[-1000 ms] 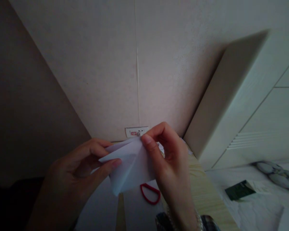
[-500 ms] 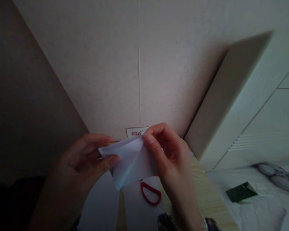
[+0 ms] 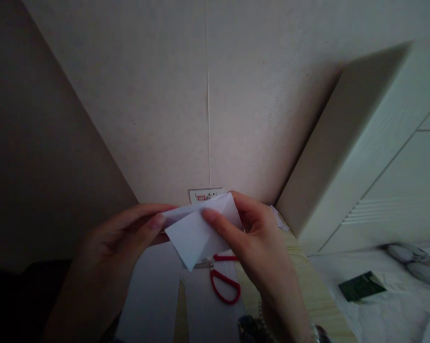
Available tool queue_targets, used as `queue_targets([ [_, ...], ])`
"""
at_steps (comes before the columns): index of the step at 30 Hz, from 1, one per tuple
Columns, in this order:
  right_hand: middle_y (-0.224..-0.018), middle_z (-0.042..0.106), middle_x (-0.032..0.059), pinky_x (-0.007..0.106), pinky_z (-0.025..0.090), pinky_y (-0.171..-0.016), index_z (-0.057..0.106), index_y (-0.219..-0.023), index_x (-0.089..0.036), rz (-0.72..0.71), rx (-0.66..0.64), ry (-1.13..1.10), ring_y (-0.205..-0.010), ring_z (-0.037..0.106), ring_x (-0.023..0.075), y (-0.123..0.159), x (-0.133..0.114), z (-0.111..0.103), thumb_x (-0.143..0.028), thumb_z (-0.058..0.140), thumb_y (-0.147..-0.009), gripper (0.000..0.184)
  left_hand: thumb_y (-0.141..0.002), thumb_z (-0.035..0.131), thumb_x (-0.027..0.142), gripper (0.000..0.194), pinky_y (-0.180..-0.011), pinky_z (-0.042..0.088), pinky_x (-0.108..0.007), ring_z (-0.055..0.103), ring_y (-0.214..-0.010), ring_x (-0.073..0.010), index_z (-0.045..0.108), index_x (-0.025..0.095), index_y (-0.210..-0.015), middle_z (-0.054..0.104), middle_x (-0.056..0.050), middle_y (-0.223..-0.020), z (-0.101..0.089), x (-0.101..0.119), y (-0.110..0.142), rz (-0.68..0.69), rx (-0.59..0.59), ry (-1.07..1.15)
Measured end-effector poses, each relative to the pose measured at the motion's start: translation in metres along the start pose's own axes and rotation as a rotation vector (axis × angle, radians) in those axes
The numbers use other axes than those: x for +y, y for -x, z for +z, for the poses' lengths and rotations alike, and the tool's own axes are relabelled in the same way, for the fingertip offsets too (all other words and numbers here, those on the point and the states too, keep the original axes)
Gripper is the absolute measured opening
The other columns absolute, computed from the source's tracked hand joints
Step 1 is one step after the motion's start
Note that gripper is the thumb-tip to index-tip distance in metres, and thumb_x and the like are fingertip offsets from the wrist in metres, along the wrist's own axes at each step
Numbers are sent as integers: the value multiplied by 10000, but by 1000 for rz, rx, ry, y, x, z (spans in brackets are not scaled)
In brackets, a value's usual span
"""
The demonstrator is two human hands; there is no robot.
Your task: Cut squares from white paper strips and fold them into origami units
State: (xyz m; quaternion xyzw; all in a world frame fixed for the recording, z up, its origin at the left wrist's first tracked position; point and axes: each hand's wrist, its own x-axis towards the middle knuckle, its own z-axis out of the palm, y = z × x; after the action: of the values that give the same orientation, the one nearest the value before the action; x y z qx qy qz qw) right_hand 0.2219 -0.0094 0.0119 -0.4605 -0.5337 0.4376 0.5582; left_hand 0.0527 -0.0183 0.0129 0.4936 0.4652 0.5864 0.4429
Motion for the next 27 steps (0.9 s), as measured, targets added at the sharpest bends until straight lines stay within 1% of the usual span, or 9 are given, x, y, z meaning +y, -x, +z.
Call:
queue_targets([
  [2,-578,660,-10,200,446,-432,770,-722,-217,6,15,-3,-515,606,141,1,1,-1,-354,814,-781,156,-833,741,271,96,-532,535,-134,734,-623,-121,810,265,-768,793,26,-693,-2,-1,0,-31,8,4],
  [6,-592,680,-9,182,437,-444,782,-724,-220,1,44,7,-530,593,127,2,3,-1,-359,825,-778,155,-814,750,271,112,-575,561,-134,737,-586,-110,798,261,-714,790,38,-663,-1,1,2,-37,43,18],
  [10,-619,714,-2,171,441,-455,806,-757,-227,-5,78,16,-549,599,123,2,2,1,-368,826,-779,144,-815,748,273,108,-532,540,-108,741,-604,-105,800,254,-722,794,34,-658,1,6,5,-74,34,-32],
  [15,-568,680,-11,154,435,-421,769,-704,-204,10,102,17,-505,584,111,1,1,2,-377,823,-778,196,-806,746,269,93,-546,548,-106,744,-612,-99,806,262,-735,799,43,-672,2,8,6,-93,23,-1],
  [18,-593,706,0,155,440,-395,788,-760,-205,29,101,15,-496,595,119,1,0,2,-382,818,-781,181,-797,756,283,80,-517,522,-97,732,-605,-92,803,263,-736,798,46,-674,2,9,7,-94,48,-34],
  [20,-592,699,-1,159,438,-382,792,-776,-208,34,95,16,-487,593,123,3,-2,3,-373,816,-782,167,-786,763,277,75,-467,482,-95,690,-551,-79,792,254,-721,773,50,-629,3,10,6,-92,79,-63],
  [23,-563,659,-12,162,436,-398,754,-705,-205,6,60,21,-489,582,120,4,-3,3,-340,833,-759,165,-751,773,232,44,-419,437,-118,629,-487,-72,757,237,-710,752,52,-614,5,9,5,-93,77,-33],
  [25,-566,652,-10,168,431,-399,722,-680,-203,-1,13,16,-489,578,122,4,-3,3,-339,832,-761,193,-732,787,233,64,-414,441,-146,655,-519,-94,724,234,-719,778,39,-682,6,8,4,-111,48,25],
  [27,-585,650,-15,172,419,-386,714,-720,-213,-17,-36,1,-482,568,120,3,-2,2,-349,817,-787,183,-727,790,246,97,-417,440,-167,713,-609,-135,694,235,-719,794,20,-733,7,6,3,-116,25,54],
])
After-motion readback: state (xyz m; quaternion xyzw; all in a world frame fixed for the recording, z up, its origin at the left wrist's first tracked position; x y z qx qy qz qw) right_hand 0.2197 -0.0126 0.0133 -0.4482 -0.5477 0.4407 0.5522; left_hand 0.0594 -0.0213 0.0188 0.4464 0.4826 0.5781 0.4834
